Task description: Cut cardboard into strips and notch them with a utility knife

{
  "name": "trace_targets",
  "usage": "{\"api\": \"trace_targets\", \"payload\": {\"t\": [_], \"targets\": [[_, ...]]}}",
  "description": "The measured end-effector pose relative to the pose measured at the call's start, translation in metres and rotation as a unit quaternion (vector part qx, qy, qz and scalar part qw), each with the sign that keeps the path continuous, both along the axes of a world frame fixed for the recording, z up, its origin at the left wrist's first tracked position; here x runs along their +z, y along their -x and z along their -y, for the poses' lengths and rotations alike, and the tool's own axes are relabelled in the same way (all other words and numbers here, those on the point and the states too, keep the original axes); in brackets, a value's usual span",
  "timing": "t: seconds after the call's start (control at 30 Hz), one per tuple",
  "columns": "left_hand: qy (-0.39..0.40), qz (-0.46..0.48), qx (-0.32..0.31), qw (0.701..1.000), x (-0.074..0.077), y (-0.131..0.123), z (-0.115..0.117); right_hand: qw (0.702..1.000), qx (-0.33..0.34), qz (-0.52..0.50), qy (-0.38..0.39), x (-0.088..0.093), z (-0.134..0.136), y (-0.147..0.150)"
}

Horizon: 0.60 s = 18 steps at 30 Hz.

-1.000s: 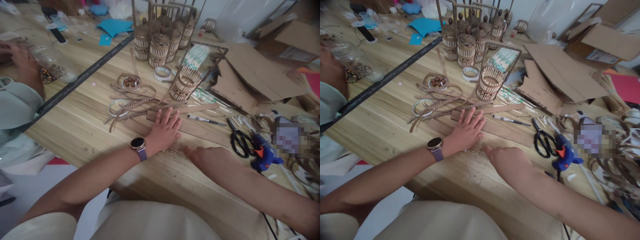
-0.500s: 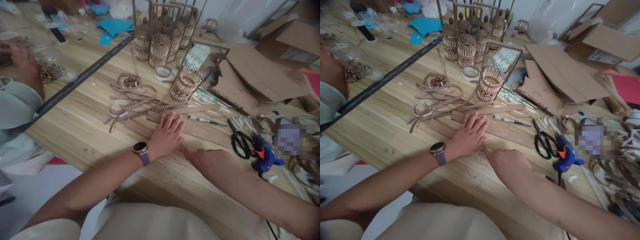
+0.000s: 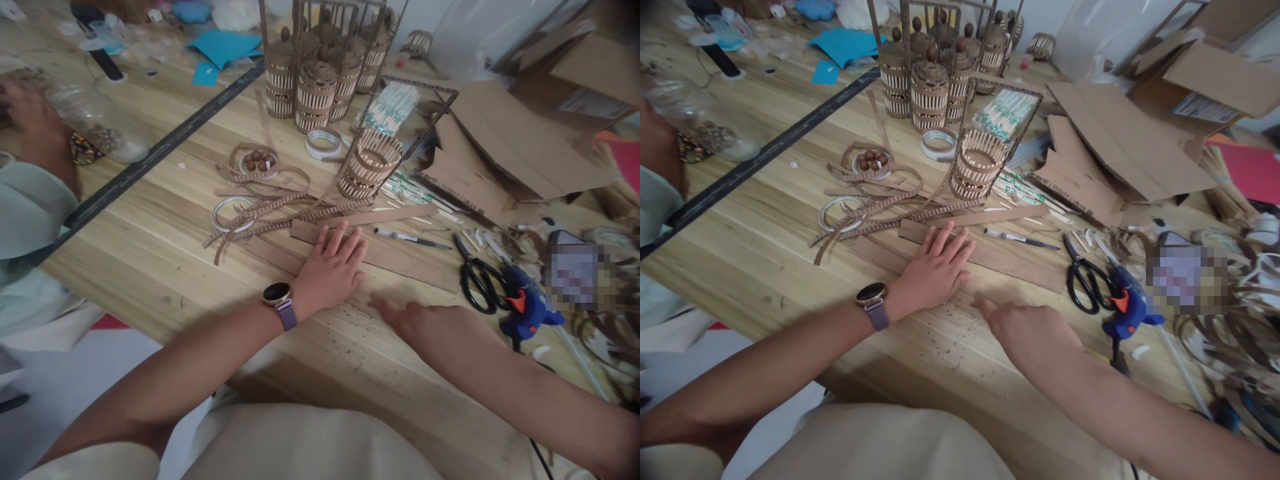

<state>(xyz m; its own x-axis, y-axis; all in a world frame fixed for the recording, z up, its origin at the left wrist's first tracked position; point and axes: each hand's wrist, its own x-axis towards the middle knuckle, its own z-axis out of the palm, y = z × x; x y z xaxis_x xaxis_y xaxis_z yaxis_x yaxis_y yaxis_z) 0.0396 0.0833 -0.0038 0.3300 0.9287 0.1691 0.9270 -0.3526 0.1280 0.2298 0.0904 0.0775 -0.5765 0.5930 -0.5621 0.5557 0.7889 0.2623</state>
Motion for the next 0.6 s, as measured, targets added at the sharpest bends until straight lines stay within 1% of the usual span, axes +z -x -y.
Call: {"api": "trace_targets", "payload": {"t": [0.1,0.3,0.43,0.5,0.6], "targets": [[-0.008,0.004,0.001,1.0,-0.001,0.0,0.0,1.0,0.004,-0.014,0.005,-0.002,0.0,-0.006],[-0.009,0.008,0.002,1.0,-0.001,0.001,0.0,0.999,-0.008,0.038,0.01,0.002,-0.001,-0.01],[-0.004,0.011,0.001,1.0,0.001,0.0,0.0,0.999,0.014,0.049,-0.017,-0.002,0.001,-0.021],[-0.002,0.015,-0.001,1.0,0.002,0.0,0.0,0.998,0.024,0.037,-0.033,-0.004,0.002,-0.027],[0.0,0.016,-0.001,1.0,0.003,0.001,0.0,0.999,0.022,0.031,-0.036,-0.004,0.003,-0.03]]}}
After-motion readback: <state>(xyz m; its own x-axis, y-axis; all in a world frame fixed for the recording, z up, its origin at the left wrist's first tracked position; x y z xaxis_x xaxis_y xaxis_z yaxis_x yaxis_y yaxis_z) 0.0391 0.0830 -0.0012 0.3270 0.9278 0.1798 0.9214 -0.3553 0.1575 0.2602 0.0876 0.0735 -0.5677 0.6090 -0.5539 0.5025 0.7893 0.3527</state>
